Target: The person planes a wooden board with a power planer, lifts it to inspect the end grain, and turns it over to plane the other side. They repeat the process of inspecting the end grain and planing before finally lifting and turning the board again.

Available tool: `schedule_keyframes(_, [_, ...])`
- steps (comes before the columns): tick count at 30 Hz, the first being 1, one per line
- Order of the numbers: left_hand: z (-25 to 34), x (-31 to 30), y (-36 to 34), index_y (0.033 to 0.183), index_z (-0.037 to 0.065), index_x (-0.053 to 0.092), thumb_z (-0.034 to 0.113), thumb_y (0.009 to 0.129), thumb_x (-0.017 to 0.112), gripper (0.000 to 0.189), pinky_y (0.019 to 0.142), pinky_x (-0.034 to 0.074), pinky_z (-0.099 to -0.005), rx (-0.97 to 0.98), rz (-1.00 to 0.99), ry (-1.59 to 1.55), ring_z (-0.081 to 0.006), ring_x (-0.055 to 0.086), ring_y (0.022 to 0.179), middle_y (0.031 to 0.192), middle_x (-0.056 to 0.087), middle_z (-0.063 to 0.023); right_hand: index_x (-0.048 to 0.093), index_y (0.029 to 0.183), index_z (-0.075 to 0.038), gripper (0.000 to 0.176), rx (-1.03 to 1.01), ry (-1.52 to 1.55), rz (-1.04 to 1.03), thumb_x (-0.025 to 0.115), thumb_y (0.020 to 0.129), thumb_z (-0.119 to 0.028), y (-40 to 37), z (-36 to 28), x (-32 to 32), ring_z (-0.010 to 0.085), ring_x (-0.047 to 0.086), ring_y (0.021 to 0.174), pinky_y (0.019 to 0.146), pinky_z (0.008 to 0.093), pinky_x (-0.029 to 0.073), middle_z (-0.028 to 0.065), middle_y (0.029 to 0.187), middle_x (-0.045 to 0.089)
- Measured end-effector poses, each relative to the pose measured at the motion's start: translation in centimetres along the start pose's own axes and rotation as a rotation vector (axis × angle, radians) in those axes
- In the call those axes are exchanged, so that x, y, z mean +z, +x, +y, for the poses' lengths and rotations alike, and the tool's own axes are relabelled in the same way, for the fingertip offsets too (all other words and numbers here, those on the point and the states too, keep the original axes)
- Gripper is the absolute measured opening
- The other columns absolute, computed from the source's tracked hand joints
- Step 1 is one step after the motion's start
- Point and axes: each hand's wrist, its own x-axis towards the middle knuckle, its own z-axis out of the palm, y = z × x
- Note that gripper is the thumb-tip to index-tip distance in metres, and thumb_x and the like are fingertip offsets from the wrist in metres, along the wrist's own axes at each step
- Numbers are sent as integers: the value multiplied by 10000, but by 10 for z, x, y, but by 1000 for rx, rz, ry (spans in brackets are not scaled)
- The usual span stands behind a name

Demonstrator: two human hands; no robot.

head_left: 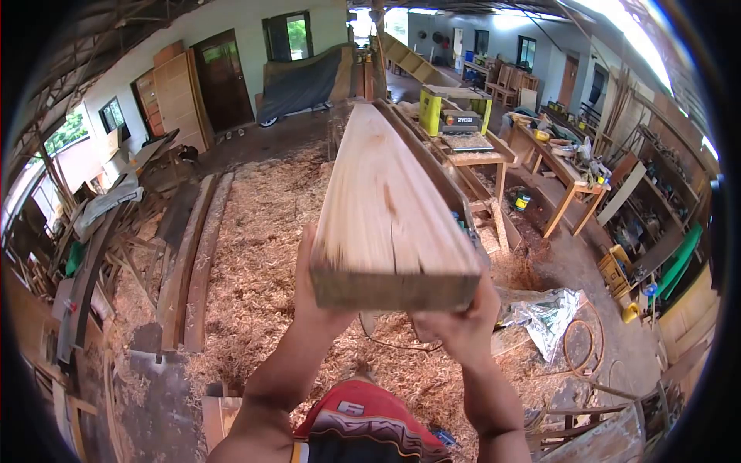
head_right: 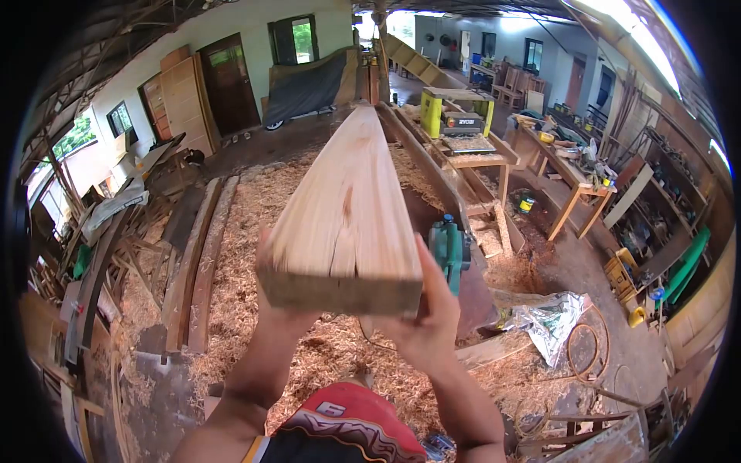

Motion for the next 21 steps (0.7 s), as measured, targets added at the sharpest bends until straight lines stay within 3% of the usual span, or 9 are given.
schedule_keyframes(1, [1,4,3,1452,104,442,620,972,428,705,1073,425,-490,48,36,47,-300,553,1251,1396,541,-121,253,1517,72,1024,-22,-148,25,884,722,-63,5,-5,2,182,623,1140,953,309,510,146,1329,604])
schedule_keyframes(5, [-3,23,8,1446,110,448,616,953,463,706,1073,415,-487,116,84,107,-286,534,1266,1396,537,-112,289,1507,72,973,-86,-9,26,868,732,-33,16,-7,4,155,646,1091,927,305,520,141,1260,654])
schedule_keyframes(11, [-9,24,5,1459,110,429,644,917,490,763,1072,411,-479,87,73,137,-282,528,1263,1386,534,-119,298,1512,54,976,-69,-2,10,860,714,20,11,-5,-2,149,653,1070,916,297,522,134,1255,659])
schedule_keyframes(17, [-13,19,-3,1400,108,514,595,962,447,658,1001,473,-491,74,139,59,-283,581,1196,1347,583,-109,304,1515,42,998,-78,27,12,861,686,60,2,-2,0,161,648,1086,919,307,527,139,1256,655])
schedule_keyframes(21, [-12,11,-5,1415,115,495,615,947,451,687,997,477,-492,53,148,61,-284,580,1200,1348,580,-106,296,1519,35,1011,-64,53,17,853,677,87,-1,3,2,172,649,1091,925,315,533,149,1243,661])
